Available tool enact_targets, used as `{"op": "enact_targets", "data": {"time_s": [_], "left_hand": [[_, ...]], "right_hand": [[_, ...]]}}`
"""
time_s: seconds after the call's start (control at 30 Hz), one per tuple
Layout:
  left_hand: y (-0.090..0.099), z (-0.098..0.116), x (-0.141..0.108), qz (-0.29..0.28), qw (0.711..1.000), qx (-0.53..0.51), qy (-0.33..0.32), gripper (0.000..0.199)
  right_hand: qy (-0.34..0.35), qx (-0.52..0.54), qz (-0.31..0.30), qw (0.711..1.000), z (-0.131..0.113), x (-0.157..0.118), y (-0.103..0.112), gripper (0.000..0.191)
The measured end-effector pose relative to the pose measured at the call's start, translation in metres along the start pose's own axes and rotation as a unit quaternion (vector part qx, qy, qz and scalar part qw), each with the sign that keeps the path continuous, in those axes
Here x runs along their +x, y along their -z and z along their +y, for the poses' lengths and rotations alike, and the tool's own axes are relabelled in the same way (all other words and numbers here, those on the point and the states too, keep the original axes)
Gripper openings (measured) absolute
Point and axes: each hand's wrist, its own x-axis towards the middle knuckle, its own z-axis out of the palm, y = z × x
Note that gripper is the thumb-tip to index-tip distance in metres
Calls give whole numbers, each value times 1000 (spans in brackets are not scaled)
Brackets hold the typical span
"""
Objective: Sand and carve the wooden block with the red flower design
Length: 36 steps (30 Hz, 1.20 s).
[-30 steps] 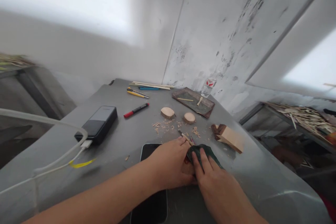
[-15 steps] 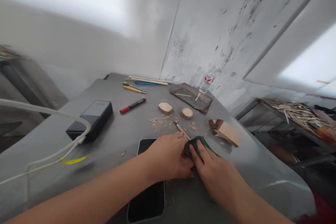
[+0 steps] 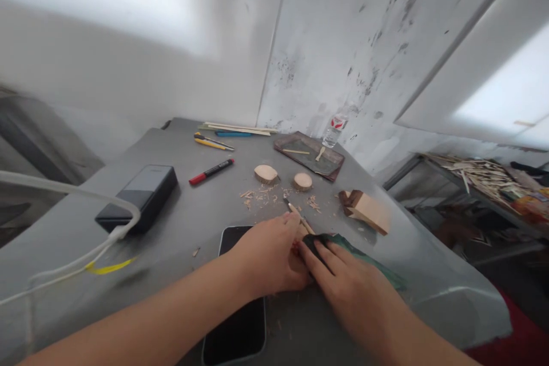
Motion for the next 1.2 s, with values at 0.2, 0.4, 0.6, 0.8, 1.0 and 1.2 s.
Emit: {"op": "enact_targets", "data": {"time_s": [0.2,0.4,0.6,0.8,1.0,1.2], "left_hand": [[-2,-6,0,-13,1000,6,7,46],[-4,-8,-2,-22,1000,13,16,48],[-2,-9,-1,-29,999,25,7,47],[1,-9,3,-47,998,38,15,47],[7,1,5,-71,996,46,39,39],[5,-5,3,-63,996,55,20,48]], "right_hand": [[0,70,25,997,18,0,-4,52],[-15,90,47,995,23,-14,-15,22],[4,78,56,995,15,-11,-17,20],[84,74,43,993,42,-1,-24,21],[121,29,34,992,33,-12,-15,18],[73,-31,10,997,16,-5,-16,20]]}}
